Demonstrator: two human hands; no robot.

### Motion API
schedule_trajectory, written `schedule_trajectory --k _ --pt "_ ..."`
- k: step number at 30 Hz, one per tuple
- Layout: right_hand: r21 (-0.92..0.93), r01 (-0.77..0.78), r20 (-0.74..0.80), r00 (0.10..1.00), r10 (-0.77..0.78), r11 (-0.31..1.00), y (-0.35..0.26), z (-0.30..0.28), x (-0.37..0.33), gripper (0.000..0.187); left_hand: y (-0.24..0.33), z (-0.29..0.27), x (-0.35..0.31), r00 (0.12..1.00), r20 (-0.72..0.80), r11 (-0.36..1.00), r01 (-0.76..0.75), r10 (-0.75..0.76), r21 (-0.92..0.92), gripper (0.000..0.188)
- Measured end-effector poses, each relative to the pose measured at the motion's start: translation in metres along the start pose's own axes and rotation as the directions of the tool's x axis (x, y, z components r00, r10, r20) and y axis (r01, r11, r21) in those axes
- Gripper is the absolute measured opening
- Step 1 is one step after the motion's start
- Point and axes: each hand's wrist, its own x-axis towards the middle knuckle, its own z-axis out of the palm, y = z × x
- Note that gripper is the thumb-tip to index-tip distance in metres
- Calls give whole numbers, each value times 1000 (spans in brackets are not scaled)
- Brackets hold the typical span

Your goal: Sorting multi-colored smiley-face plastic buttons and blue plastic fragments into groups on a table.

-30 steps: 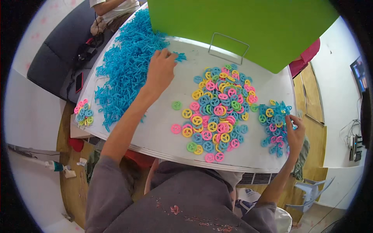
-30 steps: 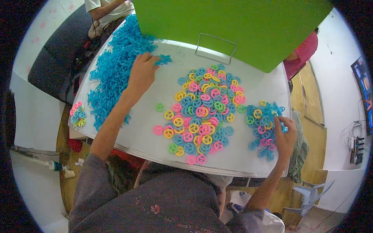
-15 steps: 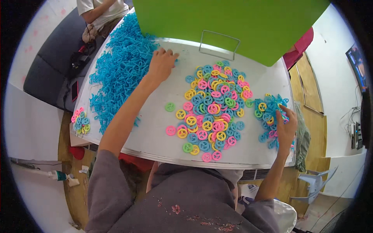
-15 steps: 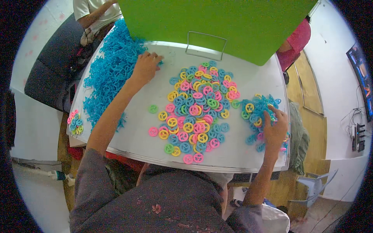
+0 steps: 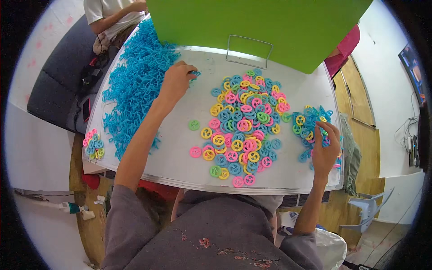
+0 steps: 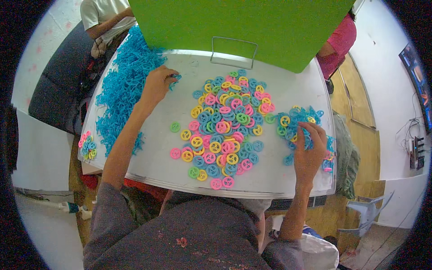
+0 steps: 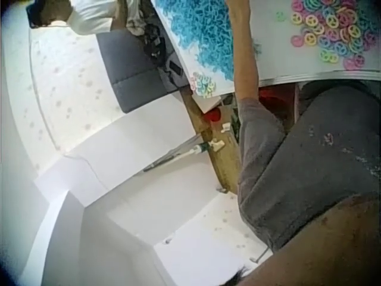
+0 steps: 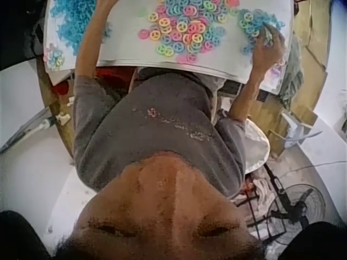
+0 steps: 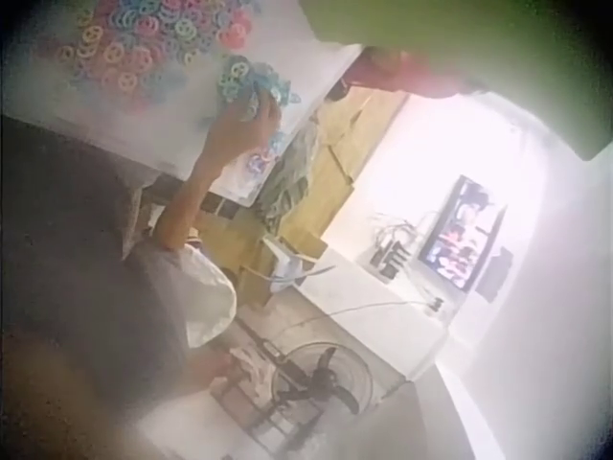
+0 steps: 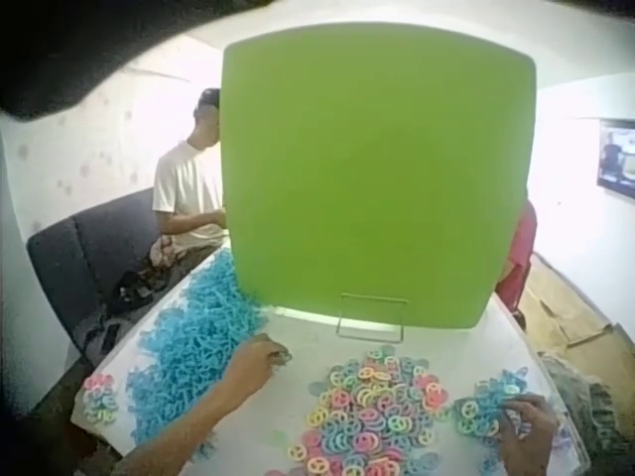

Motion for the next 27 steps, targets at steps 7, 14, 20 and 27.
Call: schedule_trajectory --k 7,14,20,27 --pt "74 16 26 999 -18 997 -9 9 -9 13 14 -44 -21 989 112 988 111 -99 -111 18" --pt "343 -33 236 970 -52 939 -51 22 -24 28 92 -60 -47 948 309 874 211 -74 -438 17" --pt "520 -356 662 743 -103 777 -106 50 -35 39 157 -43 -84 969 186 868 -53 165 -493 18" --pt "568 -621 709 702 62 541 -84 69 -49 25 123 -26 -101 985 47 817 165 -166 -553 25"
